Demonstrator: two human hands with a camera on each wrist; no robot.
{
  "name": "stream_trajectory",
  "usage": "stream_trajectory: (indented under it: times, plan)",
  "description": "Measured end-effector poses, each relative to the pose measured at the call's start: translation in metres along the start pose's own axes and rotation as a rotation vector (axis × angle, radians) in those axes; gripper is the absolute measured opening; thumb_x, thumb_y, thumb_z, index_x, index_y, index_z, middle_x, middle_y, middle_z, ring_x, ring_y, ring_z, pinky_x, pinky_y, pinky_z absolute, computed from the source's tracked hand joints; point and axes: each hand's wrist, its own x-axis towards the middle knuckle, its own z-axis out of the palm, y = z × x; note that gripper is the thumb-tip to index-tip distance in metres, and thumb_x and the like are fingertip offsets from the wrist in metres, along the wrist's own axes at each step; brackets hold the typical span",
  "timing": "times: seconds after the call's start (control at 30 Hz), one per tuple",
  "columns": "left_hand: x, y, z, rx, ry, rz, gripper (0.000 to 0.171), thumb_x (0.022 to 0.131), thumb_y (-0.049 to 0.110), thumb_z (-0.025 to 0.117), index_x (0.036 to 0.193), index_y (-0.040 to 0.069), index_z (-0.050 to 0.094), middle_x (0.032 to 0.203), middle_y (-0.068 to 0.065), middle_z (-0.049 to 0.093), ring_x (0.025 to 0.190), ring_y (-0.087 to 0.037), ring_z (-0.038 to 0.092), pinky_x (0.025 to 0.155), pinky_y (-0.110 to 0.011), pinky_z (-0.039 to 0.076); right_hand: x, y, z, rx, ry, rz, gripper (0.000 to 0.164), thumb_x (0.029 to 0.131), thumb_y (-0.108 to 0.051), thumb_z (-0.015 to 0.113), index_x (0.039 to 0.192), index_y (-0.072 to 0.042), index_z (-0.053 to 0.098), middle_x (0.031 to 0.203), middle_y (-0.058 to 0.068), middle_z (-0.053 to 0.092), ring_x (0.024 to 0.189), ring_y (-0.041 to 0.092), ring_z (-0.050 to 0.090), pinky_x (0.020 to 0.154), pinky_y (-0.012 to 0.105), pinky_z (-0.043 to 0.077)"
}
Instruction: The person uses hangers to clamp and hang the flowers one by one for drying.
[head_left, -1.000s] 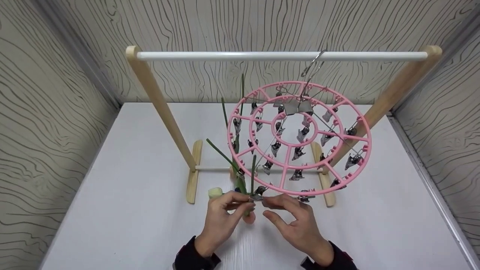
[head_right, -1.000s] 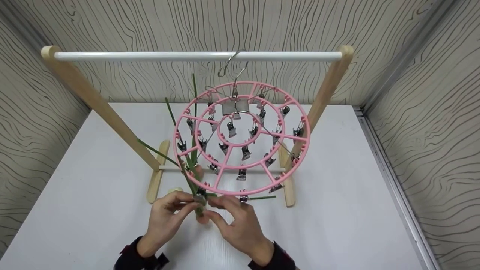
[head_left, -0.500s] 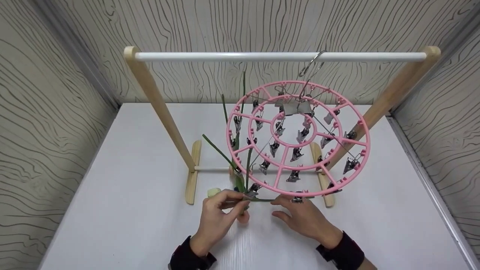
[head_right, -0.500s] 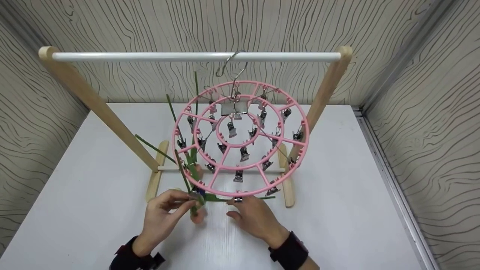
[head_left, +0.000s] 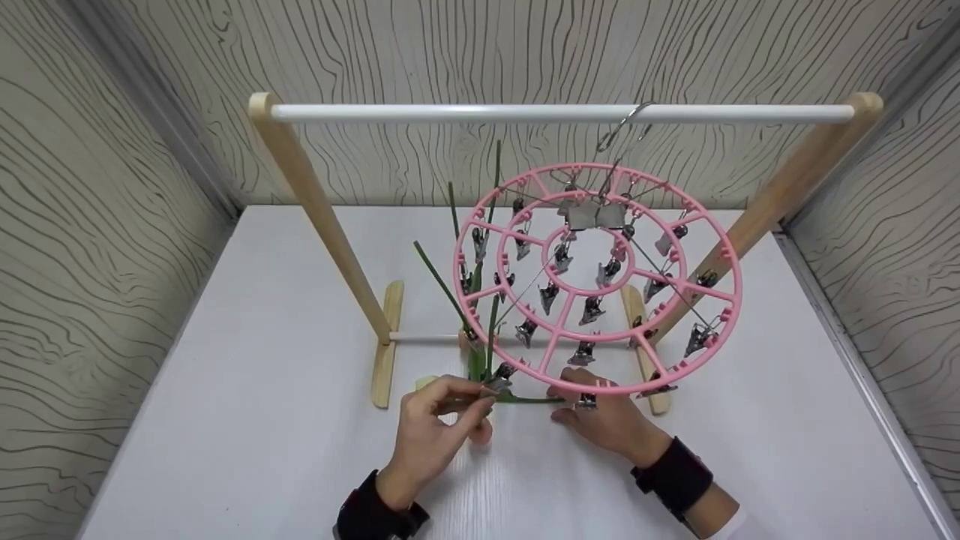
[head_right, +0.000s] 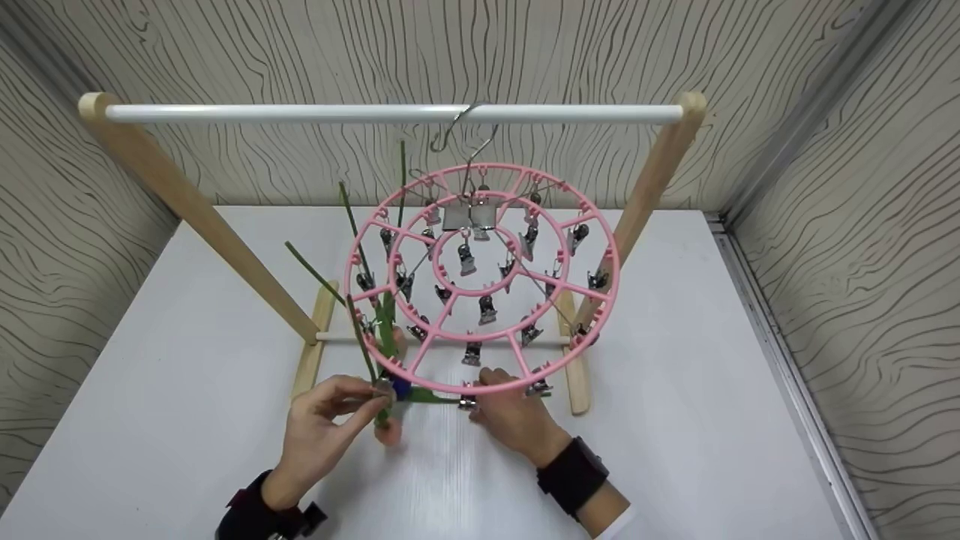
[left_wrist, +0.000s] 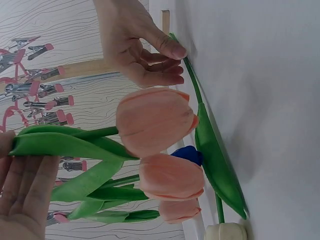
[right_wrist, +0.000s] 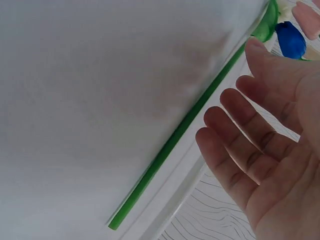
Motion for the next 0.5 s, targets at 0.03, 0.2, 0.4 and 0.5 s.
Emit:
stream_trajectory:
  times: [0.03, 0.2, 0.4, 0.5]
  plan:
    - [0.0, 0.0, 0.0, 0.004, 0.002, -0.001, 0.011, 0.086, 0.015, 0.072, 0.096, 0.013, 0.067, 0.091, -0.004, 0.075, 0.079, -0.01, 0.073, 0.068, -0.025, 0.062, 0.001, 0.001, 0.001, -0.031, -0.006, -0.01, 0.033, 0.069, -0.017, 0.086, 0.097, -0.015, 0.071, 0.09, 0.0, 0.069, 0.084, 0.011, 0.065, 0.072, 0.026, 0.056]
    - [0.0, 0.001, -0.002, 0.007, -0.005, -0.028, 0.011, 0.087, 0.016, 0.072, 0.097, 0.015, 0.067, 0.093, -0.002, 0.075, 0.08, -0.011, 0.072, 0.07, -0.026, 0.062, 0.0, 0.007, 0.005, 0.074, -0.011, 0.036, 0.023, 0.073, -0.006, 0.081, 0.092, -0.013, 0.069, 0.082, -0.003, 0.066, 0.078, 0.01, 0.061, 0.071, 0.024, 0.053]
    - [0.0, 0.002, -0.004, 0.0, -0.015, -0.034, 0.011, 0.087, 0.016, 0.071, 0.098, 0.016, 0.067, 0.094, -0.002, 0.075, 0.081, -0.011, 0.072, 0.071, -0.026, 0.062, -0.008, 0.009, 0.002, 0.172, -0.008, 0.065, 0.022, 0.076, 0.001, 0.076, 0.089, -0.014, 0.066, 0.082, -0.004, 0.067, 0.081, 0.009, 0.061, 0.076, 0.024, 0.05]
    - [0.0, 0.002, -0.003, 0.001, -0.014, -0.023, 0.012, 0.087, 0.015, 0.071, 0.098, 0.015, 0.067, 0.094, -0.003, 0.075, 0.082, -0.011, 0.072, 0.071, -0.027, 0.062, -0.014, 0.008, -0.004, -0.078, -0.001, -0.032, 0.023, 0.074, -0.004, 0.079, 0.091, -0.013, 0.065, 0.082, -0.003, 0.066, 0.08, 0.01, 0.063, 0.072, 0.024, 0.053]
